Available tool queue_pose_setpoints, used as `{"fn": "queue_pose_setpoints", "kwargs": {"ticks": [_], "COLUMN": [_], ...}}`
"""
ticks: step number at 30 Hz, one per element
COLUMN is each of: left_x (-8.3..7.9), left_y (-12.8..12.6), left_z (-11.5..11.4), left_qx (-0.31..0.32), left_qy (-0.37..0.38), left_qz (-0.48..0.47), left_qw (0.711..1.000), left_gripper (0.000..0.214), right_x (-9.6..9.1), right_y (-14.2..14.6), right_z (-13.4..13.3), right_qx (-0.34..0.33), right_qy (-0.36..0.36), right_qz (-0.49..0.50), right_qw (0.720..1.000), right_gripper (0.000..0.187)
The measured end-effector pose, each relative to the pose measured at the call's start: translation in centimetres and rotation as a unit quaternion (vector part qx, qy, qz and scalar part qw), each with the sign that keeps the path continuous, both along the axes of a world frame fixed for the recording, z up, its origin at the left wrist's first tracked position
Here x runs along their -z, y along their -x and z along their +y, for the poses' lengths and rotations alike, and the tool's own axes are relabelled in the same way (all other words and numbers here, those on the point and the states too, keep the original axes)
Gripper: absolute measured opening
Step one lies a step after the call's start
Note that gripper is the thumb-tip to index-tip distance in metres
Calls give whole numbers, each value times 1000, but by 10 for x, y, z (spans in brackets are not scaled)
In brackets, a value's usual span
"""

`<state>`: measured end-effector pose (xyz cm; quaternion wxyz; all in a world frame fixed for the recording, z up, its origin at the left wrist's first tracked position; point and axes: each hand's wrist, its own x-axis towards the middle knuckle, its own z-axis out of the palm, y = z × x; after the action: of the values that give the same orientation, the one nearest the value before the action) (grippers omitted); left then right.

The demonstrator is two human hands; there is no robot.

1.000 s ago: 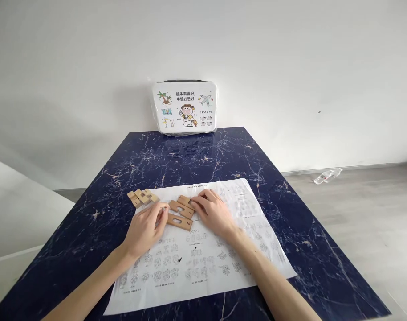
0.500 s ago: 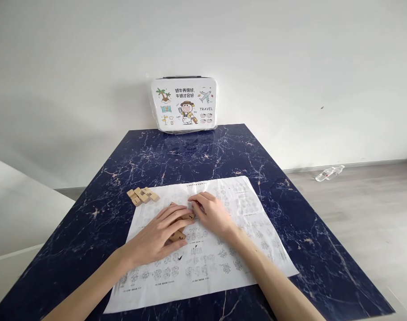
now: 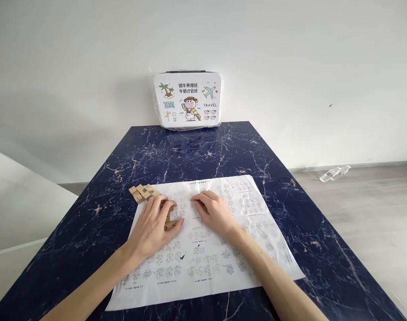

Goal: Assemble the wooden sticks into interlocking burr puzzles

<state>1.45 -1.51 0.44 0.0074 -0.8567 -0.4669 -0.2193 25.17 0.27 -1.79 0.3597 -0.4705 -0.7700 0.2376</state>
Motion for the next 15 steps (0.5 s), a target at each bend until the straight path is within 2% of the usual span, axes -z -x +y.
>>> {"fn": "queue_pose_setpoints", "kwargs": {"ticks": [7, 12, 15], "left_x": [-13, -23, -26], "left_y": [17, 32, 32], "left_z": [15, 26, 25], "left_qx": [-20, 20, 58], "left_qy": [-62, -93, -106], "left_qz": [33, 36, 7], "left_qw": [997, 995, 993], "left_gripper": [23, 34, 25], "right_x": [1, 4, 3], "right_y": [0, -1, -1], "right_z": [-1, 0, 0], "right_qx": [1, 0, -1], "right_qy": [1, -10, -7], "right_qz": [0, 3, 2], "right_qw": [1000, 1000, 1000], "right_gripper": [21, 23, 23]}}
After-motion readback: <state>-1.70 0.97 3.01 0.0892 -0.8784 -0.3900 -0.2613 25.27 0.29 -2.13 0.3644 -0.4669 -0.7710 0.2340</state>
